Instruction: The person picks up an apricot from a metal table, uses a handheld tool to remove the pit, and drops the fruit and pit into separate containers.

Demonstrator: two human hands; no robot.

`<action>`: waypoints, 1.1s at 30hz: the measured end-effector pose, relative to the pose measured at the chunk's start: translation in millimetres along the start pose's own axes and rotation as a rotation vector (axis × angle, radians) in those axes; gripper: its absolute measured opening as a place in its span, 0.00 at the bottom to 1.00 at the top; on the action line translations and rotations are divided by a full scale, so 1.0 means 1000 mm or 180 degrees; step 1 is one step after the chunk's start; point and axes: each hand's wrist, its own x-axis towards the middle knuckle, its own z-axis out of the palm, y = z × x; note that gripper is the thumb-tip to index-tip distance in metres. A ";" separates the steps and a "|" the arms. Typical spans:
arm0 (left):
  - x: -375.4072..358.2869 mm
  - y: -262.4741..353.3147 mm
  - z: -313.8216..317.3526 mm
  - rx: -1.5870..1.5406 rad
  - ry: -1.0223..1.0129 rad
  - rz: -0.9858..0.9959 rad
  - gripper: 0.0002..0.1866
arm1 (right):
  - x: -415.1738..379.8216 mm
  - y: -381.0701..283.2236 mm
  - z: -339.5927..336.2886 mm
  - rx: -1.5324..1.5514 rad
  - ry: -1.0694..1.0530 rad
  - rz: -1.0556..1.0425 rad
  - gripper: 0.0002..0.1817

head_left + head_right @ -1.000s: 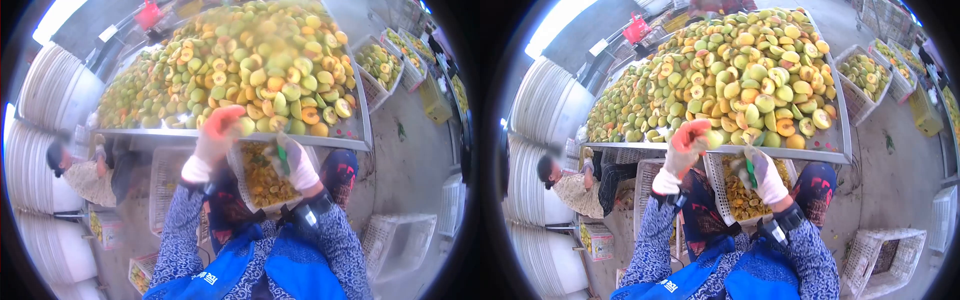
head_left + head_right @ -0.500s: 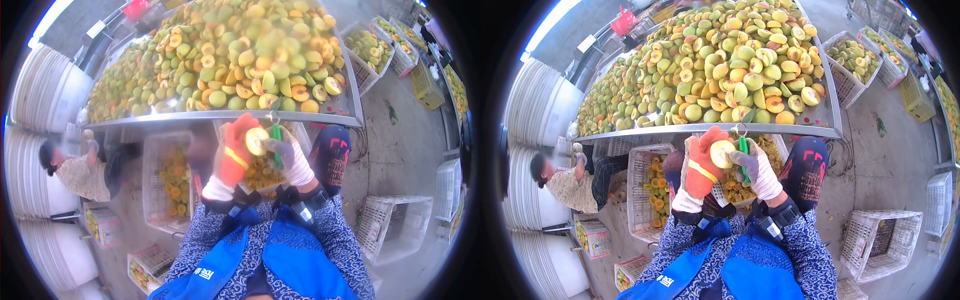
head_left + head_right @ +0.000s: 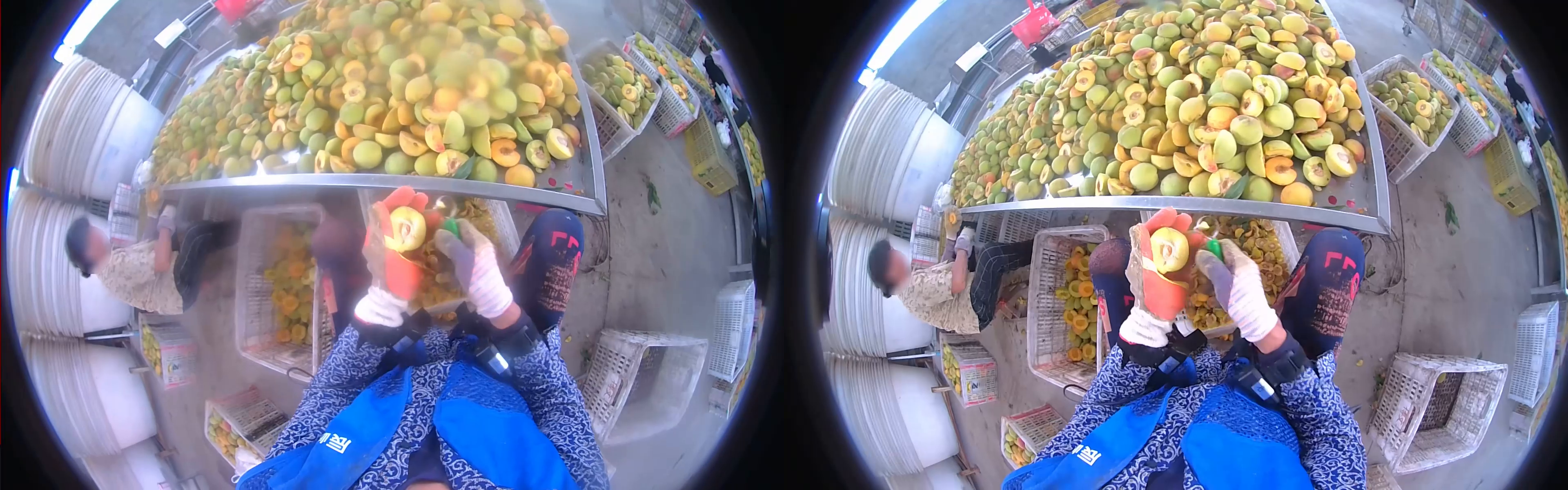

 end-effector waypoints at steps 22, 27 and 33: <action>-0.020 0.040 0.021 0.0917 0.0242 -0.0365 0.28 | -0.025 0.044 0.026 -0.2377 -0.0783 -0.1256 0.08; -0.020 0.048 0.017 0.1225 -0.0073 -0.0328 0.28 | -0.034 0.006 0.035 0.0123 -0.1355 0.0006 0.17; -0.019 0.029 0.015 0.1122 -0.0225 0.0465 0.29 | -0.029 -0.011 0.026 -0.0124 -0.1595 0.0618 0.19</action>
